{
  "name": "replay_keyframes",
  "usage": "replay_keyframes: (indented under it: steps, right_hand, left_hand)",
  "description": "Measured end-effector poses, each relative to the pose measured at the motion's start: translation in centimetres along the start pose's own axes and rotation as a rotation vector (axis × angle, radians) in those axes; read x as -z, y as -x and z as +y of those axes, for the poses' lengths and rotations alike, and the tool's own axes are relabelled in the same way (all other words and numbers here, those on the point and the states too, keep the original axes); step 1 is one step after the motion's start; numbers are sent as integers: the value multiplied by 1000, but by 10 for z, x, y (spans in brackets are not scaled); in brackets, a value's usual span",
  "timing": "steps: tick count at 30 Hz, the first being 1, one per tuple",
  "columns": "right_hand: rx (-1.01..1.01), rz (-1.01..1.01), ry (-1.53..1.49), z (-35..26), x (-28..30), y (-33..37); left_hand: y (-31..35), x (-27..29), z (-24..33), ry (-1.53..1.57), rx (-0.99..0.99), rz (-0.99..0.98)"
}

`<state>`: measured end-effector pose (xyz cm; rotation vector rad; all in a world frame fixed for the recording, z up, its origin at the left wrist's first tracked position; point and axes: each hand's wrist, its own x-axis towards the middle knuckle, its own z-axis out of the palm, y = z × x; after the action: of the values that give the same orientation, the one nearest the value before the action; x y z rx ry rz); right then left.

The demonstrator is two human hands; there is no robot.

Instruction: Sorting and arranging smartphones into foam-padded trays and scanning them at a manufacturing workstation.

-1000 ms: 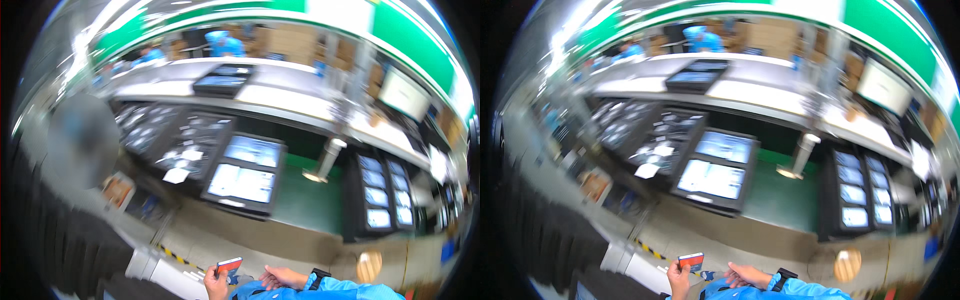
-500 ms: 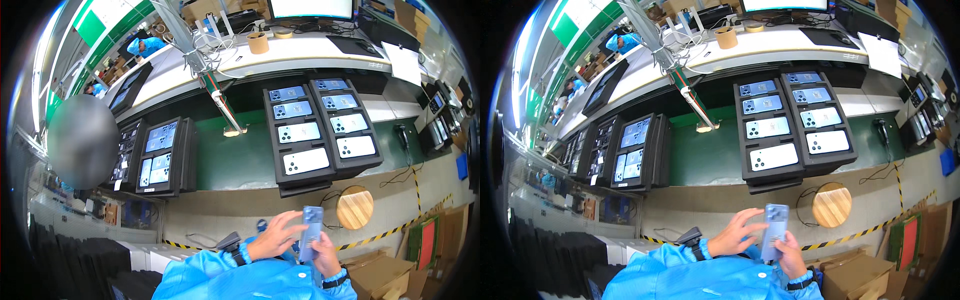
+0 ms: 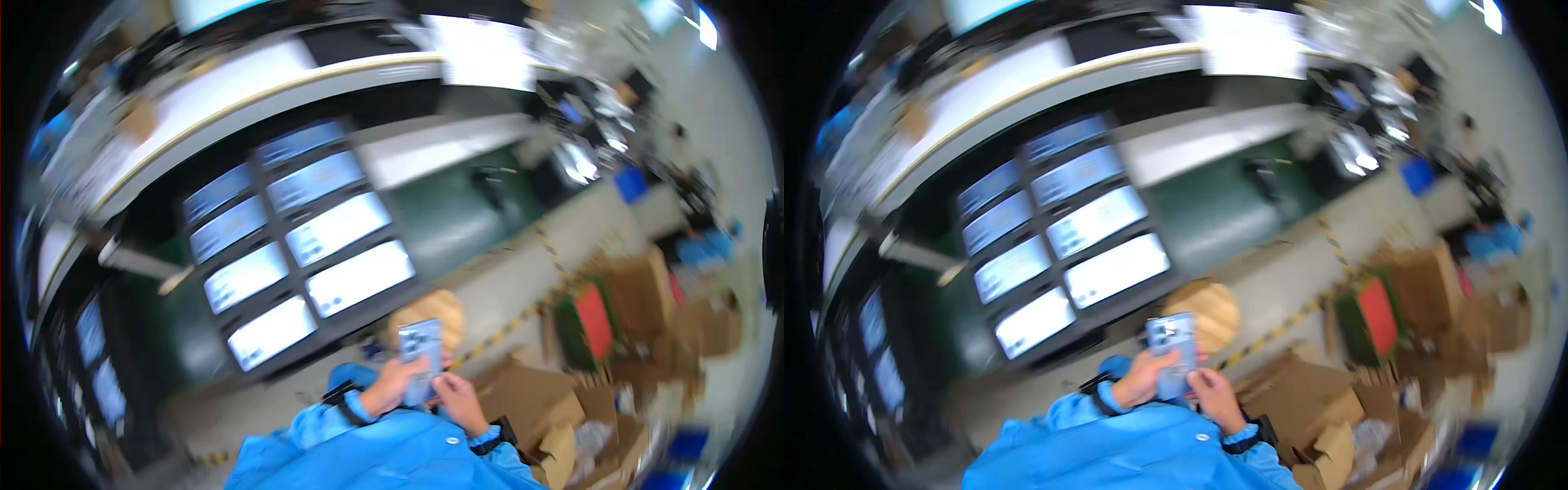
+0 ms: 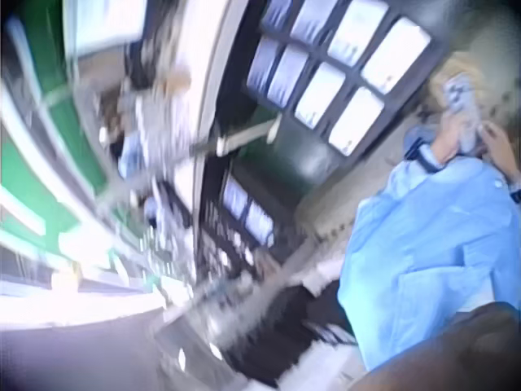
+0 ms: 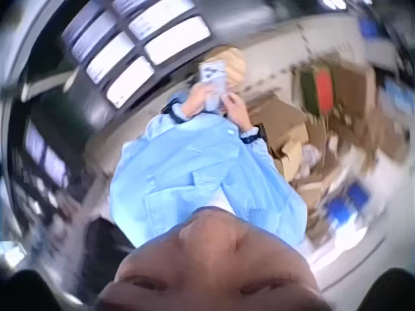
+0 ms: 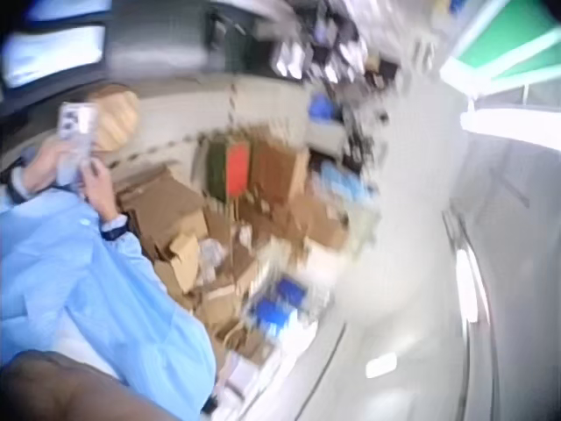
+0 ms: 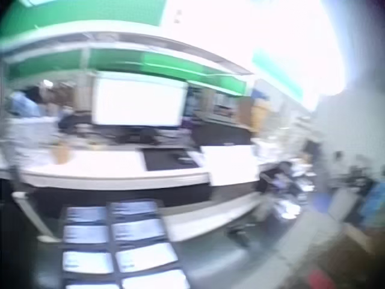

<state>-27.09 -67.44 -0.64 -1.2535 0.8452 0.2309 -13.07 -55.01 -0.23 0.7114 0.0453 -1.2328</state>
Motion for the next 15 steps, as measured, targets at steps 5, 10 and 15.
replay_keyframes:
  steps: [5,10,15]
  right_hand:
    - [-129,348,-226,6,70,-10]
    - [-218,542,-222,-18,130,-62]
    - [110,420,152,-79,200,-182]
  left_hand:
    - [-69,-31,25,131,126,-76]
    - [-132,-40,24,180,163,-94]
    - [-180,-48,26,211,89,103]
